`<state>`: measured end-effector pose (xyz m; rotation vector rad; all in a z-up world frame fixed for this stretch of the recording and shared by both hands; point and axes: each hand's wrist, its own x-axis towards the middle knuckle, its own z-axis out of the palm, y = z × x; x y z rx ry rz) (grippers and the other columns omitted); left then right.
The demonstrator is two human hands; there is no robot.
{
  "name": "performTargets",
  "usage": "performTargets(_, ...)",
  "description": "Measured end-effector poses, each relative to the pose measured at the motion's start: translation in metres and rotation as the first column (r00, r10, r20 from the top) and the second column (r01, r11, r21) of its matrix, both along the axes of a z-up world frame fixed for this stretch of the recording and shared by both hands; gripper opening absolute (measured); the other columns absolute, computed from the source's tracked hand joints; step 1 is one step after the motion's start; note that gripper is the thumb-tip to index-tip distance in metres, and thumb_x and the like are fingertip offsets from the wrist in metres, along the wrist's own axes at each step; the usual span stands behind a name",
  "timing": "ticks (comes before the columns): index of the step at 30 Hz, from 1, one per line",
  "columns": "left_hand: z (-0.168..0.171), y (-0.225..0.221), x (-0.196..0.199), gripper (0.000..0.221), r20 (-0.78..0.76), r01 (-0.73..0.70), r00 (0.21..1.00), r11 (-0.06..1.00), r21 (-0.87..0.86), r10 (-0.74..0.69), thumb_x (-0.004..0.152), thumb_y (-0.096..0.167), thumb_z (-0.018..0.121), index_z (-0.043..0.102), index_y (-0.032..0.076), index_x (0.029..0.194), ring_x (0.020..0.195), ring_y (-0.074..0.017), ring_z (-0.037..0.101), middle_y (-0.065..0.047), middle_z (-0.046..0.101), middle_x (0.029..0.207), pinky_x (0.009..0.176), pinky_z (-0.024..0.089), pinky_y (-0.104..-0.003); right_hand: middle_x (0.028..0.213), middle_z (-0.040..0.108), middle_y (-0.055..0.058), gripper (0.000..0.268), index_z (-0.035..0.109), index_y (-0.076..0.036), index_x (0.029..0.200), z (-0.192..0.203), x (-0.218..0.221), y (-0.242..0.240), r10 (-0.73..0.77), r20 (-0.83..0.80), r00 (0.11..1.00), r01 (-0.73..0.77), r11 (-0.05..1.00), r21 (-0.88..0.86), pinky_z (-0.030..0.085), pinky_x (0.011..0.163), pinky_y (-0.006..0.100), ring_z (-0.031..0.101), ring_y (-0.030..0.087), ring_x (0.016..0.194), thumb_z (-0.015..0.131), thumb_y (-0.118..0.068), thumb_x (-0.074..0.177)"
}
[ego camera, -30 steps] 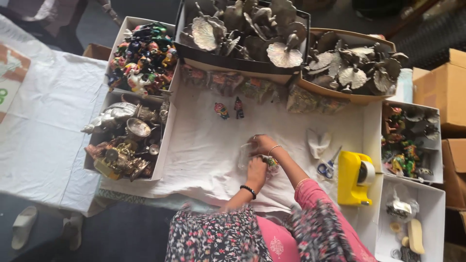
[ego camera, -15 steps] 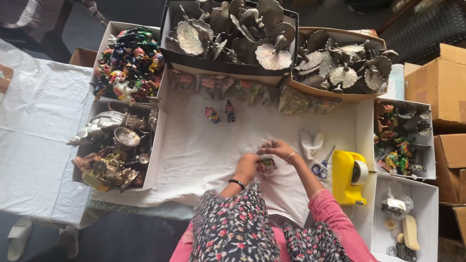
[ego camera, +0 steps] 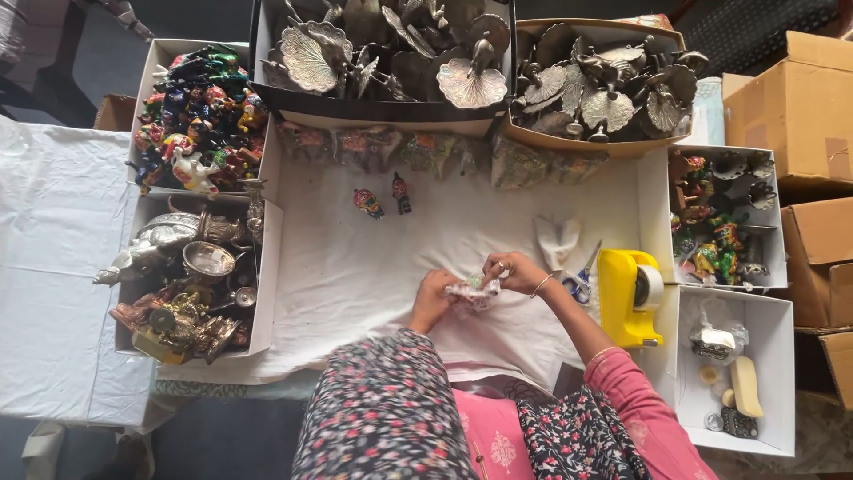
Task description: The person wraps small, colorful figurines in bubble wrap and secures them with clear tape. They use scissors to cut the bubble wrap and a yellow tape dispenser to seal the packages. The wrapped items are placed into a white box on the table.
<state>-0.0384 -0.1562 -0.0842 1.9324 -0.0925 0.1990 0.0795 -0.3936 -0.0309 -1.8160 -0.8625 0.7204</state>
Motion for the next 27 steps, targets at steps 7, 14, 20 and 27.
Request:
performTargets(7,0.024,0.006,-0.005,0.024,0.139,0.241,0.947,0.928,0.284,-0.289,0.076,0.004,0.078,0.070,0.014,0.097,0.094,-0.0271,0.063,-0.005,0.066,0.095,0.083,0.050,-0.039,0.095,0.070,-0.003,0.032,0.086,-0.027,0.091,0.023,-0.028,-0.002,0.248,0.368,0.896,-0.177,0.960,-0.216,0.051,0.088,0.036,0.064,0.021,0.097,0.079,-0.006,0.069)
performTargets(14,0.086,0.006,-0.006,0.037,0.249,0.202,0.916,0.897,0.394,-0.316,0.065,0.012,0.082,0.064,0.014,0.097,0.100,-0.0295,0.062,-0.009,0.065,0.105,0.083,0.046,-0.041,0.094,0.069,-0.002,0.017,0.078,-0.021,0.079,0.034,-0.046,0.000,0.094,0.536,0.839,-0.059,0.995,-0.082,0.049,0.088,0.038,0.063,0.022,0.095,0.080,-0.007,0.069)
performTargets(20,0.046,-0.004,0.001,0.043,0.156,0.188,0.961,0.955,0.230,-0.227,0.067,0.010,0.082,0.067,0.010,0.107,0.099,-0.0308,0.067,-0.009,0.070,0.107,0.083,0.053,-0.041,0.093,0.070,-0.002,0.021,0.079,-0.020,0.081,0.037,-0.043,0.002,-0.006,0.443,0.896,0.042,0.997,-0.071,0.051,0.087,0.037,0.065,0.022,0.094,0.079,-0.002,0.069)
performTargets(27,0.021,-0.007,-0.004,0.027,0.163,0.168,0.964,0.955,0.246,-0.212,0.075,0.011,0.080,0.074,0.014,0.101,0.090,-0.0274,0.067,-0.006,0.068,0.090,0.080,0.052,-0.040,0.095,0.069,0.001,0.025,0.079,-0.019,0.084,0.035,-0.046,-0.002,-0.005,0.406,0.914,0.030,0.998,-0.057,0.052,0.087,0.038,0.065,0.024,0.097,0.075,0.000,0.067)
